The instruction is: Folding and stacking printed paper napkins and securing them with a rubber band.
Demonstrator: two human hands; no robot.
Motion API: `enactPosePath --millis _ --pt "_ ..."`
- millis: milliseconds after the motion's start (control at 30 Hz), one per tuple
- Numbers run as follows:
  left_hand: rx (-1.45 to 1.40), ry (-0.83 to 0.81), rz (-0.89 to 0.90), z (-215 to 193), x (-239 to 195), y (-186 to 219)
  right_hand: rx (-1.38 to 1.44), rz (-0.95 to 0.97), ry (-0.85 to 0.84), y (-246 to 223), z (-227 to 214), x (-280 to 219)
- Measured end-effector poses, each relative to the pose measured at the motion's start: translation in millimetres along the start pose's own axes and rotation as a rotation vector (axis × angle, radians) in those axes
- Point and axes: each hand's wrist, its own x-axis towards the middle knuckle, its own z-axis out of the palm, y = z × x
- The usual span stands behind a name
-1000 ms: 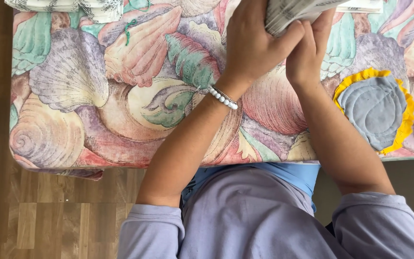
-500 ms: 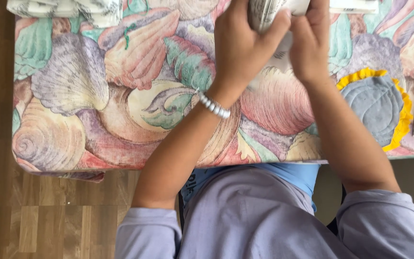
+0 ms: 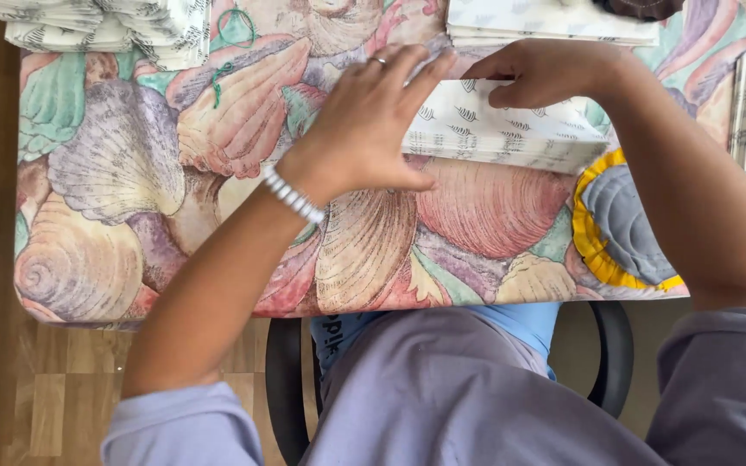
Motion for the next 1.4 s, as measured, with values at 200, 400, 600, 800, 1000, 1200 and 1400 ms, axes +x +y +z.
enactPosePath --millis 200,400,600,800,1000,1200,1400 --pt "0.090 -0.247 -0.111 27 46 -15 -0.188 -0.185 0.083 16 3 -28" --pt "0.105 -0.313 -0.129 26 51 -15 -0.437 -0.269 0.305 32 34 -19" --pt "0.088 -0.315 -0.197 36 45 -21 -0.428 -0.294 0.327 30 31 -18" --pt "0.042 -0.316 -0.190 30 41 -23 -0.419 -0.252 0.292 21 31 -21" --pt "0.056 -0.375 -0.199 28 49 -22 -0.390 -0.251 0.311 21 34 -27" --pt "0.016 -0.352 -0.184 20 42 -14 -0.332 -0.821 0.891 36 83 -31" --pt "-0.022 -0.354 -0.232 13 32 -6 -0.449 -0.806 0.935 30 111 -13"
